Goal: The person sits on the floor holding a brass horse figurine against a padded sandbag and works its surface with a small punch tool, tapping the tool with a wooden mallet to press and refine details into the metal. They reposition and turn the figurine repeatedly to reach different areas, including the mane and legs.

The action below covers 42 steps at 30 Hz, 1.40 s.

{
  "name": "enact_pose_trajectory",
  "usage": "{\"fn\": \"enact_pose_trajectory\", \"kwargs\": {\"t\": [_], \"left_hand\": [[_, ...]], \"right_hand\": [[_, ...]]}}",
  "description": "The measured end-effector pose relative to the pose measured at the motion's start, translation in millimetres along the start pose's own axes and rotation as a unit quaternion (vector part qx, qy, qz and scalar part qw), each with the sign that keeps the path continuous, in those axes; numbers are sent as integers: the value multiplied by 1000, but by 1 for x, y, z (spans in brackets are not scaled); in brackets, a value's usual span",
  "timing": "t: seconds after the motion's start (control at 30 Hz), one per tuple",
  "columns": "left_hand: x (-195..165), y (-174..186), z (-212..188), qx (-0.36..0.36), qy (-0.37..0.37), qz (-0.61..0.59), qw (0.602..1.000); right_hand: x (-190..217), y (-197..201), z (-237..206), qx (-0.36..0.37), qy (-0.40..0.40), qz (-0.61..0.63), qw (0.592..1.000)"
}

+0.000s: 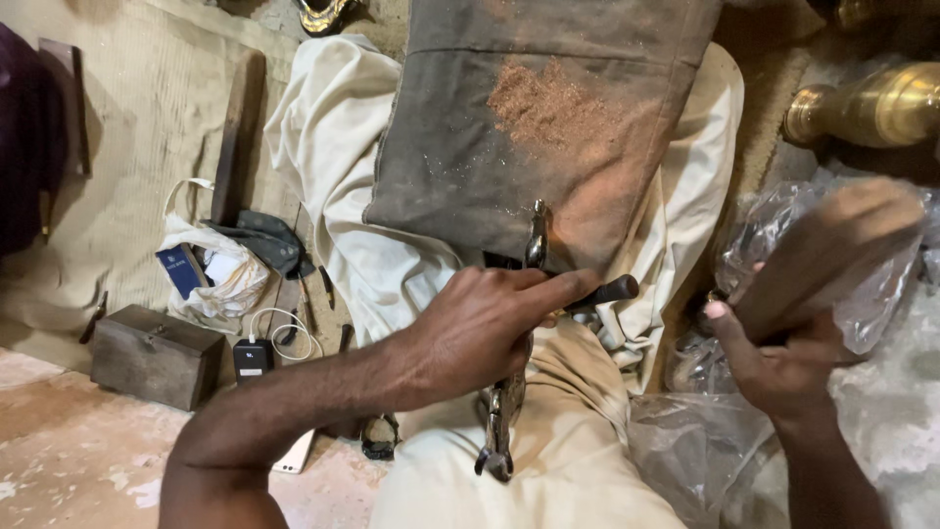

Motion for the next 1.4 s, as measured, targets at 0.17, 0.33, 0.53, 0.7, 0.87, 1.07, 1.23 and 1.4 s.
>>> {"fn": "enact_pose_trajectory", "kwargs": {"t": [0.17,0.33,0.53,0.7,0.87,1.07,1.23,1.4], "left_hand": [[-3,2,1,7,-40,32,999],[0,-1,-11,-39,-40,-42,998],[17,-7,-42,-306,40,-281,909],[18,-20,-49,-332,37,-287,898],[17,-24,-47,-364,41,-243,898],[14,-27,-50,-409,64,-232,880],[17,-34,-54,-426,128,-285,849],[21,-42,-56,-450,105,-277,842]], "right_hand": [[-8,-5,-6,-41,25,-58,997],[-5,-9,9,3,110,-204,973],[4,-5,54,167,32,-405,898],[39,20,102,139,20,-243,960],[80,37,141,261,105,-361,889],[140,17,173,275,247,-457,809],[174,9,182,272,311,-553,723],[190,2,179,262,346,-606,666]]}}
Point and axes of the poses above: each hand's wrist, its own z-axis towards the middle knuckle, its own y-axis out of the back of the hand, x = y × z, the point moved 4 cm from there along z, towards the middle knuckle, and after that the axes turned 5 degrees about -y, right-handed, at the moved point
